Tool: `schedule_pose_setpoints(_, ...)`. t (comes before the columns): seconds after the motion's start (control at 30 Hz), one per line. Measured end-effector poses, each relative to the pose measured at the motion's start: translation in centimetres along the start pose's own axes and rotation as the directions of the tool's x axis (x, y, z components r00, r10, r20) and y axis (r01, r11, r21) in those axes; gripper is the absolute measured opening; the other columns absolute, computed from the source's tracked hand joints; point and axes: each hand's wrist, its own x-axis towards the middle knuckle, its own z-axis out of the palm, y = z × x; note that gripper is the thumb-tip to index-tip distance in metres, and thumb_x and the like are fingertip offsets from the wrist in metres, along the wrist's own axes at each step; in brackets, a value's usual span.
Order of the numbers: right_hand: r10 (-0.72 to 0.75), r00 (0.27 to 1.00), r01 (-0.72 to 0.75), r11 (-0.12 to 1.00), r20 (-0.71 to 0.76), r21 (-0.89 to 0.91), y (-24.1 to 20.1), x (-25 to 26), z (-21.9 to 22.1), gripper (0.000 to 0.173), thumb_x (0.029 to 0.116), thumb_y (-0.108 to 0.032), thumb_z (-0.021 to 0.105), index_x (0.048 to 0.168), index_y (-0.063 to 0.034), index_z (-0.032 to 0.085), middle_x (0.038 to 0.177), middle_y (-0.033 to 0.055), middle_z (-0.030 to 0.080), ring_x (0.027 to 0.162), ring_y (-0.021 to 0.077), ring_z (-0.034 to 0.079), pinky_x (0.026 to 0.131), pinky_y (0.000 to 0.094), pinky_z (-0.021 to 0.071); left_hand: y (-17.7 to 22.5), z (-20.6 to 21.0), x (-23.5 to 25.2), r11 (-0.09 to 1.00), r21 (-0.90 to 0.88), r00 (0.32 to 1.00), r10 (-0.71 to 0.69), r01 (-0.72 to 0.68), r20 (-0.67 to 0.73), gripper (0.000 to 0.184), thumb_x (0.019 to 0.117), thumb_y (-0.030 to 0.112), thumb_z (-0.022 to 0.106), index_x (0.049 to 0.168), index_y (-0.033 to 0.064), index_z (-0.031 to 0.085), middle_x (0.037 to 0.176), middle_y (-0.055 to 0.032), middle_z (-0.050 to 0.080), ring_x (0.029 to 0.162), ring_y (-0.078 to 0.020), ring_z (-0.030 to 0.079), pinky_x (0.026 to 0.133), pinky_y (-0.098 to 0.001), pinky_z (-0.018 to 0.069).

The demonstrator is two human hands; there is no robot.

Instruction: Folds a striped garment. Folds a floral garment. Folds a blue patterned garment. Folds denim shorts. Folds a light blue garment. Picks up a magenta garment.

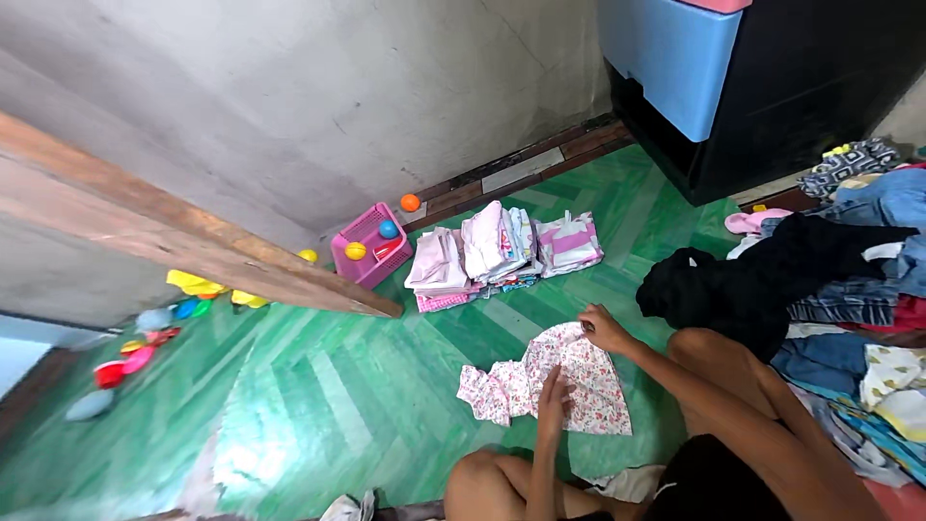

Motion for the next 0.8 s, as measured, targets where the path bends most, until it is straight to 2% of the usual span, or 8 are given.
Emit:
schedule_pose_setpoints(0.1,-0.261,0.958,0.274,0.955,0.120,-0.112,1.0,-3.5,0.0,0.021,0.0913,0.000,0.063,0.104,-0.0053,0.079,0.120,0.0233,0.063,0.120,0.0429,0.053,0.105,0.0550,0.0440,0.7,-0.5,-0.2,0.946,-0.310,0.985,-0.138,0.099,-0.106,0.050,0.1127,0.036,0.028,0.149,0.0049,0.043,0.147,-0.0188,0.053,0.110,-0.0304,0.067,0.085,-0.0440,0.0574)
schedule_pose_setpoints(0.2,-0.162,0.923,0.270,0.919,0.350,-0.286,1.9,-5.7,0.0,0.023,0.0945,-0.006,0.063,0.110,-0.0114,0.080,0.134,0.0229,0.057,0.128,0.0453,0.048,0.105,0.0608,0.0412,1.9,-0.6,-0.4,0.890,-0.425,0.944,-0.268,0.166,-0.194,0.058,0.1122,0.043,0.029,0.146,-0.0031,0.040,0.135,-0.0270,0.053,0.095,-0.0321,0.068,0.078,-0.0423,0.0585)
schedule_pose_setpoints(0.3,-0.022,0.933,0.135,0.947,0.360,-0.291,1.7,-6.0,0.3,0.027,0.0984,-0.023,0.060,0.111,-0.0083,0.079,0.141,0.0217,0.051,0.131,0.0434,0.044,0.104,0.0585,0.0401,2.2,-1.5,-1.1,0.950,-0.271,0.932,-0.232,0.155,-0.278,0.049,0.1126,0.033,0.036,0.133,-0.0096,0.051,0.117,-0.0268,0.064,0.085,-0.0291,0.071,0.074,-0.0394,0.0603)
schedule_pose_setpoints(0.37,0.047,0.953,0.032,0.967,0.301,-0.252,1.2,-5.6,0.7,0.038,0.1001,-0.036,0.058,0.104,-0.0035,0.078,0.139,0.0222,0.052,0.131,0.0425,0.045,0.104,0.0566,0.0417,1.8,-2.2,-1.4,0.994,-0.060,0.909,-0.105,0.088,-0.404,0.039,0.1104,0.027,0.046,0.118,-0.0086,0.062,0.099,-0.0203,0.070,0.075,-0.0234,0.071,0.070,-0.0371,0.0606)
schedule_pose_setpoints(0.43,0.138,0.965,-0.088,0.971,0.222,-0.221,0.8,-5.3,1.4,0.046,0.1001,-0.040,0.062,0.109,0.0047,0.071,0.141,0.0270,0.048,0.134,0.0440,0.044,0.108,0.0541,0.0421,1.3,-2.9,-1.8,0.985,0.172,0.858,0.100,-0.014,-0.504,0.029,0.1056,0.018,0.057,0.115,-0.0085,0.064,0.097,-0.0218,0.068,0.076,-0.0265,0.069,0.072,-0.0430,0.0590)
schedule_pose_setpoints(0.53,0.245,0.964,-0.228,0.962,0.105,-0.152,0.5,-5.0,2.3,0.063,0.0877,-0.023,0.080,0.134,0.0089,0.052,0.147,0.0333,0.038,0.136,0.0476,0.044,0.110,0.0525,0.0440,1.1,-3.2,-2.2,0.862,0.466,0.787,0.424,-0.199,-0.448,0.022,0.0978,0.001,0.059,0.116,-0.0101,0.064,0.105,-0.0245,0.067,0.089,-0.0296,0.066,0.079,-0.0435,0.0553)
schedule_pose_setpoints(0.63,0.294,0.943,-0.283,0.955,0.157,-0.087,1.2,-4.9,2.6,0.081,0.0847,-0.018,0.083,0.150,0.0038,0.040,0.149,0.0319,0.040,0.137,0.0460,0.045,0.112,0.0541,0.0427,0.9,-2.9,-1.8,0.767,0.558,0.809,0.525,-0.316,-0.264,0.028,0.0960,-0.003,0.054,0.121,-0.0064,0.067,0.124,-0.0266,0.062,0.099,-0.0310,0.066,0.079,-0.0414,0.0571)
schedule_pose_setpoints(0.8,0.347,0.889,-0.263,0.921,0.298,-0.287,0.5,-6.2,1.5,0.049,0.0911,-0.027,0.074,0.126,0.0072,0.064,0.132,0.0304,0.060,0.130,0.0460,0.052,0.111,0.0596,0.0382,-0.3,-1.2,-0.7,0.837,0.466,0.920,0.377,-0.288,-0.110,0.039,0.1034,0.004,0.049,0.140,-0.0106,0.052,0.148,-0.0316,0.047,0.128,-0.0399,0.056,0.105,-0.0481,0.0484)
